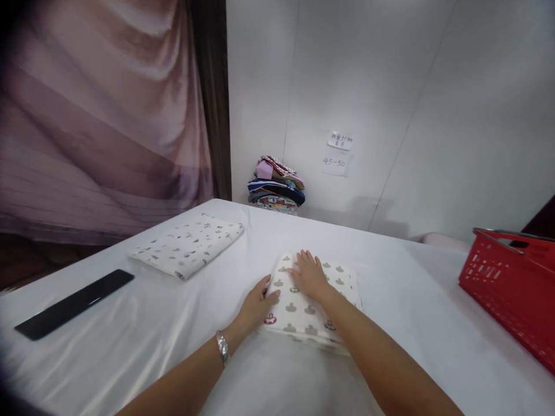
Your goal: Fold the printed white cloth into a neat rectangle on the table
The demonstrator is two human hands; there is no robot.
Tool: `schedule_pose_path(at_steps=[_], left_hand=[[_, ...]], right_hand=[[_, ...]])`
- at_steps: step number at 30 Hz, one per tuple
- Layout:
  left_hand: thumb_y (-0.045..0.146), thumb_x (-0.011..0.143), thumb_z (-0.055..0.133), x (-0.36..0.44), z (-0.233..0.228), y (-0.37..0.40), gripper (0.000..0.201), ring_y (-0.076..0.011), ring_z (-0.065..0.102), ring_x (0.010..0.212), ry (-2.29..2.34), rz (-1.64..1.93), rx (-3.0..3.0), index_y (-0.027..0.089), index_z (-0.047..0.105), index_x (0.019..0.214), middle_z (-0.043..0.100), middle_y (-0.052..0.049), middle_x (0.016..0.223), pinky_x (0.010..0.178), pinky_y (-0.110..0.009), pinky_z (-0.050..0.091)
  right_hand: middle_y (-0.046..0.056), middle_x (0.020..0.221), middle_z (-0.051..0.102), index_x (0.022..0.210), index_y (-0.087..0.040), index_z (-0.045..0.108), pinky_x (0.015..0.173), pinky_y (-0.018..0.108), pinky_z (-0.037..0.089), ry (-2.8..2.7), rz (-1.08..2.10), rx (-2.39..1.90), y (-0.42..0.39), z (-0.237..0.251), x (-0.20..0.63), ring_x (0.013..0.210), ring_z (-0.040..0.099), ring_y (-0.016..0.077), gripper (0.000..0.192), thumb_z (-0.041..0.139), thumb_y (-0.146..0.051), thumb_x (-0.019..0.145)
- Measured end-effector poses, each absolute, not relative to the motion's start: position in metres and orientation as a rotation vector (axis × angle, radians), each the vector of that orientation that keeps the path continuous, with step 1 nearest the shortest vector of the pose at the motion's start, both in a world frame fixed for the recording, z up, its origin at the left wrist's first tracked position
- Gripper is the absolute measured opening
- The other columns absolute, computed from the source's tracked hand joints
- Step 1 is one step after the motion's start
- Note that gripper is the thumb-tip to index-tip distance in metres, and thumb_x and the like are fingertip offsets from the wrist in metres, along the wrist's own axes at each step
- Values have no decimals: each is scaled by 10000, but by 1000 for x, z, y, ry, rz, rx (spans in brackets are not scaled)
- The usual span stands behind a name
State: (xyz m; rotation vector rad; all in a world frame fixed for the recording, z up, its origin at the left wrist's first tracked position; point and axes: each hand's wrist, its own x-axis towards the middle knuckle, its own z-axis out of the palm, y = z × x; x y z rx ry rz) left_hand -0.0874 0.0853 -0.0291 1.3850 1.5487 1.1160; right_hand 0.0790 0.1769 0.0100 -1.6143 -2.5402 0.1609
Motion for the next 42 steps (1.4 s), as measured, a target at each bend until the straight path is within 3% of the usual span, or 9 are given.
schedule_pose_path(at_steps=[6, 14, 20, 25, 29, 33, 36, 39, 42], left_hand=[[357, 767, 578, -94, -30, 92, 681, -197, 602, 960, 1568, 1028, 1399, 195, 338, 1384, 622, -71, 1136, 865, -293, 448], [326, 781, 558, -93, -29, 97, 650, -196, 600, 885, 1640, 937, 1476, 212, 338, 1383, 629, -76, 1083, 828, -312, 450], [273, 779, 549, -94, -34, 105, 703, -167, 604, 858, 1554, 1049, 1434, 213, 251, 1413, 585, -87, 1116, 798, -318, 482], [211, 710, 611, -119, -17, 117, 723, -150, 617, 758, 1548, 1176, 1257, 214, 330, 1376, 610, -81, 1048, 642, -272, 522], [211, 674, 648, -149, -1, 120, 630, -156, 612, 784, 1635, 1162, 1167, 192, 475, 1279, 593, -100, 1099, 535, -209, 498], [265, 697, 642, -162, 6, 114, 484, -161, 612, 767, 1706, 1021, 1299, 178, 572, 1169, 610, -86, 1063, 549, -222, 504], [347, 763, 586, -159, 9, 104, 423, -162, 610, 703, 1871, 1006, 1598, 169, 581, 1147, 617, -89, 1052, 662, -305, 521], [367, 818, 530, -140, 11, 86, 324, -222, 593, 919, 1918, 1201, 2052, 187, 614, 1074, 612, -86, 1108, 875, -371, 453], [360, 850, 510, -102, 12, 63, 268, -229, 545, 1037, 1652, 1234, 2377, 199, 631, 1026, 640, -78, 1058, 932, -372, 400]], right_hand=[[101, 1503, 201, 1425, -134, 260, 1102, 431, 77, -2580, 198, -1601, 190, -9, 55, 1389, 120, 228, 643, 207, -520, 913], [111, 1500, 213, 1422, -136, 261, 1102, 433, 75, -2568, 202, -1562, 196, -13, 56, 1388, 125, 225, 645, 219, -532, 916], [104, 1505, 196, 1401, -161, 324, 1105, 432, 110, -2487, 518, -1613, 183, 15, 68, 1390, 114, 240, 595, 331, -483, 900], [82, 1507, 189, 1393, -202, 347, 1109, 475, 85, -2408, 623, -1549, 133, 23, 119, 1395, 79, 245, 608, 445, -457, 850], [61, 1453, 338, 1313, -219, 463, 1095, 406, 231, -1934, 623, -1604, 108, 10, 169, 1357, 247, 215, 503, 455, -384, 837], [78, 1340, 488, 1267, -233, 483, 904, 382, 475, -1378, 924, -1566, 94, -6, 191, 1167, 512, 229, 460, 450, -379, 833], [101, 1185, 592, 1187, -216, 519, 712, 332, 544, -1169, 1102, -1460, 83, -10, 190, 920, 637, 207, 418, 525, -360, 794], [44, 851, 657, 989, -201, 570, 541, 268, 514, -1121, 1191, -1412, 72, -6, 186, 612, 618, 134, 278, 588, -326, 742], [-20, 628, 594, 775, -193, 549, 427, 218, 441, -1170, 1298, -1419, 62, -2, 182, 461, 538, 92, 152, 596, -329, 727]])
